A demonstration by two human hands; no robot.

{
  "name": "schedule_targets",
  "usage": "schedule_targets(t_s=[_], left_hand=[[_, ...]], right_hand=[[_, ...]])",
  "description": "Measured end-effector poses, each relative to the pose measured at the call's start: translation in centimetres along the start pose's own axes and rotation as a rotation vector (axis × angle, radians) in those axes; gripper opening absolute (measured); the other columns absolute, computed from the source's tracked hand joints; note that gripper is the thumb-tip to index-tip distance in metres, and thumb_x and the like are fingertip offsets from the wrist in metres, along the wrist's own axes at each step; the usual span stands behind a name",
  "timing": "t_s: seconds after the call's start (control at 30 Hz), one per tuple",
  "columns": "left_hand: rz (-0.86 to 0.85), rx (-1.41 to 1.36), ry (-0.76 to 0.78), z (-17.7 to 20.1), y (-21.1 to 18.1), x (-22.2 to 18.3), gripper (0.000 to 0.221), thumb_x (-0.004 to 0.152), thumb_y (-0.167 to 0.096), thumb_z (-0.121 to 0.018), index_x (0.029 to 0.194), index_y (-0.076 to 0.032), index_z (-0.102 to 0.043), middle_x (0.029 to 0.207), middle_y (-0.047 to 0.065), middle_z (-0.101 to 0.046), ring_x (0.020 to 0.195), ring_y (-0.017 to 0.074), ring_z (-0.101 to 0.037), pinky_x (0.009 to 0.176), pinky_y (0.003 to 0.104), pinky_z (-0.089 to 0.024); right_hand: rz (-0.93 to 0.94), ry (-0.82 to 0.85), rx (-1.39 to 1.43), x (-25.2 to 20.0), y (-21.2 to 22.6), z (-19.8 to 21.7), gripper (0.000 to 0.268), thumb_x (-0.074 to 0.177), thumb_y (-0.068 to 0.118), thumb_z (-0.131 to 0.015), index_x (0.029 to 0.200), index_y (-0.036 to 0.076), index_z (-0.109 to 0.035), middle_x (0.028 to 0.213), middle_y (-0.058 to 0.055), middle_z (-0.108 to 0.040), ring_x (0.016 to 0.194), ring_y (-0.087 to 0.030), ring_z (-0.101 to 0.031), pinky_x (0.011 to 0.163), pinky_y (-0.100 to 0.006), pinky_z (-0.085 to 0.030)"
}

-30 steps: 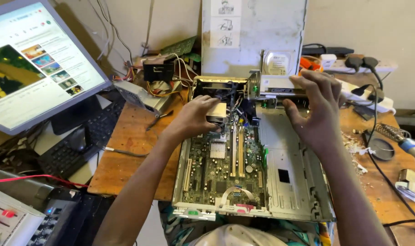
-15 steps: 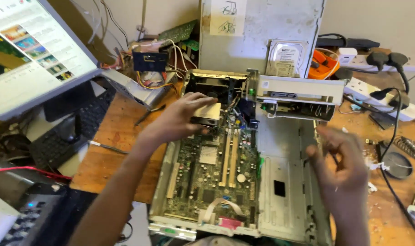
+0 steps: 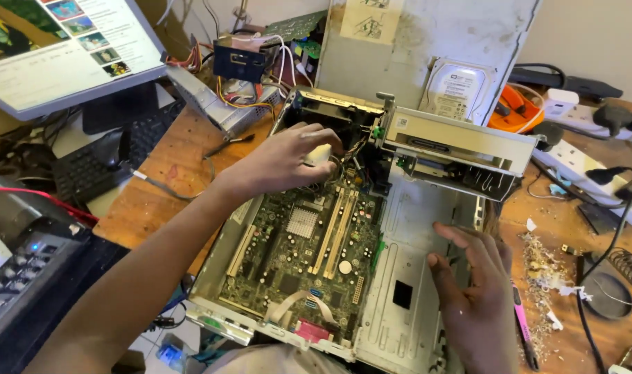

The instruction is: The person is performing maintenance on a computer by removing RAM modules, cleaning the motherboard slots with a brush, and then reinserting the modules.

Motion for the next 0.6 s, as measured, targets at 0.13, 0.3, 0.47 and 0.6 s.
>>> schedule_targets(t_s=[0.13, 0.3, 0.47, 0.6], left_hand=[[-0.037, 0.148, -0.027, -1.1, 0.1, 0.6, 0.038, 0.089, -0.036, -0.067, 0.121, -0.018, -0.074, 0.111, 0.008, -0.069, 0.105, 0.0298, -0.063, 0.091, 0.046, -0.053], [0.035, 0.155, -0.021, -1.4, -0.3, 0.5, 0.038, 0.087, -0.042, -0.065, 0.117, -0.02, -0.075, 0.12, 0.004, -0.069, 0.113, 0.0278, -0.063, 0.095, 0.046, -0.051], [0.037, 0.128, -0.017, -1.3, -0.4, 0.3, 0.039, 0.087, -0.043, -0.066, 0.118, -0.02, -0.074, 0.121, 0.006, -0.07, 0.113, 0.0284, -0.063, 0.092, 0.047, -0.051], [0.081, -0.123, -0.057, -1.1, -0.1, 0.5, 0.044, 0.099, -0.044, -0.056, 0.131, -0.018, -0.07, 0.136, 0.006, -0.075, 0.112, 0.0241, -0.072, 0.087, 0.042, -0.057]], right_hand=[[0.019, 0.007, 0.005, 0.0, 0.1, 0.3, 0.039, 0.095, 0.021, -0.072, 0.133, 0.009, -0.071, 0.133, -0.008, -0.07, 0.127, -0.028, -0.053, 0.099, -0.042, -0.047], [0.087, -0.016, 0.019, -0.1, -0.4, 0.5, 0.038, 0.094, 0.014, -0.072, 0.132, 0.008, -0.074, 0.127, -0.005, -0.073, 0.119, -0.027, -0.052, 0.103, -0.043, -0.044], [0.121, -0.027, 0.026, -0.2, -0.7, 0.5, 0.036, 0.096, 0.016, -0.07, 0.131, 0.008, -0.073, 0.129, -0.007, -0.072, 0.118, -0.028, -0.052, 0.102, -0.043, -0.042], [0.107, -0.035, 0.057, -0.2, -0.4, 0.6, 0.036, 0.095, 0.011, -0.071, 0.131, 0.006, -0.073, 0.128, -0.007, -0.072, 0.119, -0.028, -0.052, 0.102, -0.042, -0.044]])
Point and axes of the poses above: each hand's wrist, its own x-axis towards the middle knuckle, its own z-axis out of the back of the hand, y = z × x, the point moved 3 cm from there along x, towards the middle knuckle
